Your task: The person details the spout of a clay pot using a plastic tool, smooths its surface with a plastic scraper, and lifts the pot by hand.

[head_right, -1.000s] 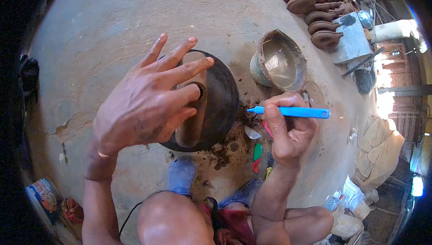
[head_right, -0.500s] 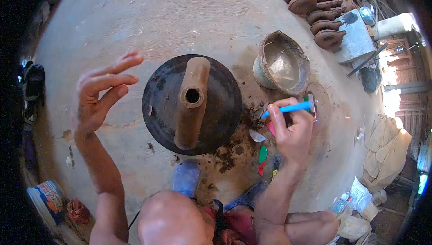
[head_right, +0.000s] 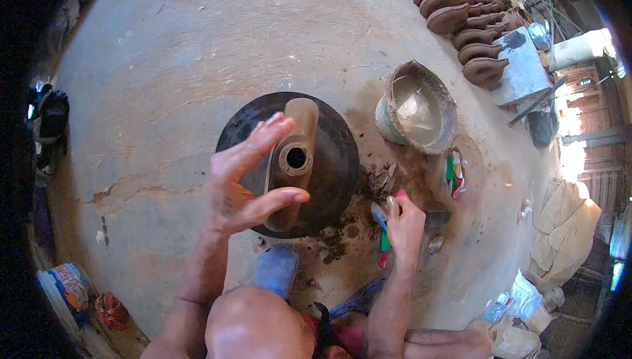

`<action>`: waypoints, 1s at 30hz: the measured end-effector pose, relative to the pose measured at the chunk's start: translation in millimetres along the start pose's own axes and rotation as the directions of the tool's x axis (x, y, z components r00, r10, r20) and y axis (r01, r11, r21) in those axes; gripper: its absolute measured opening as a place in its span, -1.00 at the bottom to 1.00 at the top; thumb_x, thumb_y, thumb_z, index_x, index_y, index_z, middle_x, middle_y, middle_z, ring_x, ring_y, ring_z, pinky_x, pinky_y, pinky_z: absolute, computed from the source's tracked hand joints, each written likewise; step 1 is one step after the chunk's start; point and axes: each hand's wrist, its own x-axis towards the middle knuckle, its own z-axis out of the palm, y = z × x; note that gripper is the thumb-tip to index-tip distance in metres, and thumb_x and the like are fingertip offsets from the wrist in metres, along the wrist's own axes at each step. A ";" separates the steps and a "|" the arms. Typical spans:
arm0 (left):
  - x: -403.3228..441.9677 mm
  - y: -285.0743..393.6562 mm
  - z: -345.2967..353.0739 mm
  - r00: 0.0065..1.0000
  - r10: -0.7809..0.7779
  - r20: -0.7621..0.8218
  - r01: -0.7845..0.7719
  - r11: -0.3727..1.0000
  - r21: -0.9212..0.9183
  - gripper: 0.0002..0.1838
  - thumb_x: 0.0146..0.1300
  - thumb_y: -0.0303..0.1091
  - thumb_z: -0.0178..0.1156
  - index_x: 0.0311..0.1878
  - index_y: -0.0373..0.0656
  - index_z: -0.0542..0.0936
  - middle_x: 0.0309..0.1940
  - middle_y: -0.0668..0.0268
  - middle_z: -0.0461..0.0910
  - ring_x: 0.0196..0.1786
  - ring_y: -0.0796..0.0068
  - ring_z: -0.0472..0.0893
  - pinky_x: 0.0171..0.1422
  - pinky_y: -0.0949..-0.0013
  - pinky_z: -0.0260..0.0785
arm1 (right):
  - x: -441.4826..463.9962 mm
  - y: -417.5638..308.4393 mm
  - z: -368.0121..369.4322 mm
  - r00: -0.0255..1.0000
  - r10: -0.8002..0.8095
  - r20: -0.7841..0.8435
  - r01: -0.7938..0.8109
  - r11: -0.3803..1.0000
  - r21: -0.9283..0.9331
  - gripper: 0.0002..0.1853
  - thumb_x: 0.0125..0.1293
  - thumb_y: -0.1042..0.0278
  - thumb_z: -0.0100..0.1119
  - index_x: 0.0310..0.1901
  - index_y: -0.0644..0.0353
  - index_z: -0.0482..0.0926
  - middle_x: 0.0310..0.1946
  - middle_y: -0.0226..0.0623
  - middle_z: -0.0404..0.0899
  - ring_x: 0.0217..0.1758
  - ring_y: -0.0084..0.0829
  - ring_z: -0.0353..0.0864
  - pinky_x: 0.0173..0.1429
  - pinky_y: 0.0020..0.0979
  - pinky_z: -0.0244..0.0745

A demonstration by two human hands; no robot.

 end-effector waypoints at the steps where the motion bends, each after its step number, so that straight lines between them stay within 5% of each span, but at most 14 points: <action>1: 0.1 1.9 7.0 1.000 0.004 -0.002 -0.004 1.000 -0.002 -0.14 0.00 -0.17 0.74 0.37 -0.28 0.64 0.30 -0.03 0.70 0.46 0.03 0.62 0.62 0.01 0.36 | 1.9 -24.2 -4.3 1.000 -0.002 -0.005 0.002 1.000 -0.001 -0.72 0.54 0.30 0.28 -0.28 0.36 0.70 -0.57 -0.31 0.65 -0.41 -0.58 0.61 -0.27 -0.41 0.47; 4: -4.3 6.0 22.2 0.994 -0.067 -0.090 0.065 0.998 -0.027 -0.18 -0.05 -0.23 0.75 0.32 -0.27 0.68 0.28 -0.01 0.72 0.45 0.09 0.64 0.61 -0.01 0.37 | 0.8 -96.3 -16.7 0.978 -0.121 -0.167 0.149 0.975 0.168 -0.85 0.49 0.41 0.35 -0.22 0.32 0.72 -0.42 -0.20 0.74 -0.34 -0.47 0.66 -0.25 -0.35 0.50; 6: -5.9 8.0 25.7 0.990 -0.065 -0.122 0.062 0.998 -0.029 -0.22 -0.02 -0.25 0.74 0.31 -0.26 0.68 0.25 0.01 0.73 0.44 0.08 0.64 0.60 -0.04 0.38 | -0.2 -140.3 -17.4 0.939 -0.214 -0.269 0.341 0.679 0.650 -0.88 0.47 0.47 0.41 -0.24 0.32 0.73 -0.41 -0.41 0.70 -0.30 -0.65 0.59 -0.27 -0.50 0.45; 11: -10.0 7.9 32.9 0.977 -0.082 -0.195 0.078 0.997 -0.030 -0.27 0.02 -0.32 0.71 0.30 -0.21 0.67 0.20 0.04 0.75 0.42 0.07 0.65 0.56 -0.07 0.42 | -15.0 -199.9 -29.5 0.955 -0.241 -0.172 0.294 0.710 0.640 -0.87 0.42 0.46 0.50 -0.18 0.36 0.78 -0.36 -0.38 0.73 -0.27 -0.66 0.62 -0.15 -0.58 0.51; 13: -10.9 7.5 34.7 0.974 -0.087 -0.210 0.080 0.996 -0.042 -0.29 0.02 -0.36 0.69 0.31 -0.19 0.67 0.21 0.04 0.75 0.42 0.06 0.65 0.56 -0.07 0.43 | -19.5 -211.3 -31.3 0.984 -0.087 -0.156 0.155 0.846 0.510 -0.86 0.39 0.47 0.53 -0.18 0.38 0.78 -0.33 -0.38 0.77 -0.26 -0.65 0.64 -0.10 -0.57 0.55; 16: -11.8 7.8 35.9 0.973 -0.098 -0.211 0.091 0.995 -0.043 -0.30 0.03 -0.37 0.67 0.30 -0.20 0.67 0.22 0.05 0.74 0.42 0.06 0.65 0.56 -0.06 0.43 | -11.8 -223.3 -11.7 0.951 -0.129 -0.281 0.290 0.687 0.666 -0.83 0.34 0.44 0.58 -0.23 0.35 0.77 -0.41 -0.45 0.73 -0.32 -0.69 0.59 -0.18 -0.57 0.49; 20: -12.5 8.7 36.2 0.972 -0.116 -0.206 0.108 0.993 -0.051 -0.31 0.03 -0.38 0.66 0.30 -0.20 0.67 0.23 0.05 0.74 0.42 0.04 0.65 0.57 -0.06 0.43 | -13.5 -222.0 -11.1 0.940 -0.232 -0.252 0.335 0.773 0.538 -0.82 0.38 0.41 0.56 -0.22 0.31 0.73 -0.44 -0.46 0.69 -0.36 -0.69 0.59 -0.22 -0.61 0.47; 24: -14.0 5.1 36.5 0.976 -0.105 -0.192 0.098 0.994 -0.044 -0.30 0.03 -0.39 0.65 0.31 -0.21 0.67 0.24 0.06 0.74 0.43 0.03 0.64 0.57 -0.07 0.42 | -11.5 -231.4 -12.8 0.975 -0.219 -0.047 0.197 0.740 0.644 -0.73 0.26 0.27 0.65 -0.15 0.27 0.81 -0.17 -0.33 0.73 -0.15 -0.56 0.61 -0.15 -0.50 0.47; 27: -15.1 4.8 36.6 0.973 -0.099 -0.208 0.089 0.994 -0.057 -0.30 0.03 -0.40 0.64 0.32 -0.21 0.67 0.25 0.06 0.73 0.44 0.02 0.63 0.58 -0.09 0.40 | -10.0 -227.3 -7.8 0.937 -0.349 -0.013 0.276 0.717 0.640 -0.75 0.26 0.33 0.62 -0.15 0.30 0.80 -0.17 -0.27 0.74 -0.12 -0.52 0.65 -0.10 -0.45 0.50; 30: -15.5 5.7 35.9 0.974 -0.113 -0.195 0.102 0.993 -0.067 -0.30 0.04 -0.41 0.64 0.32 -0.21 0.67 0.26 0.07 0.73 0.44 0.01 0.63 0.59 -0.10 0.40 | -8.4 -229.1 -1.9 0.951 -0.310 -0.005 0.238 0.720 0.652 -0.84 0.28 0.44 0.56 -0.20 0.33 0.79 -0.21 -0.26 0.75 -0.14 -0.51 0.67 -0.09 -0.43 0.51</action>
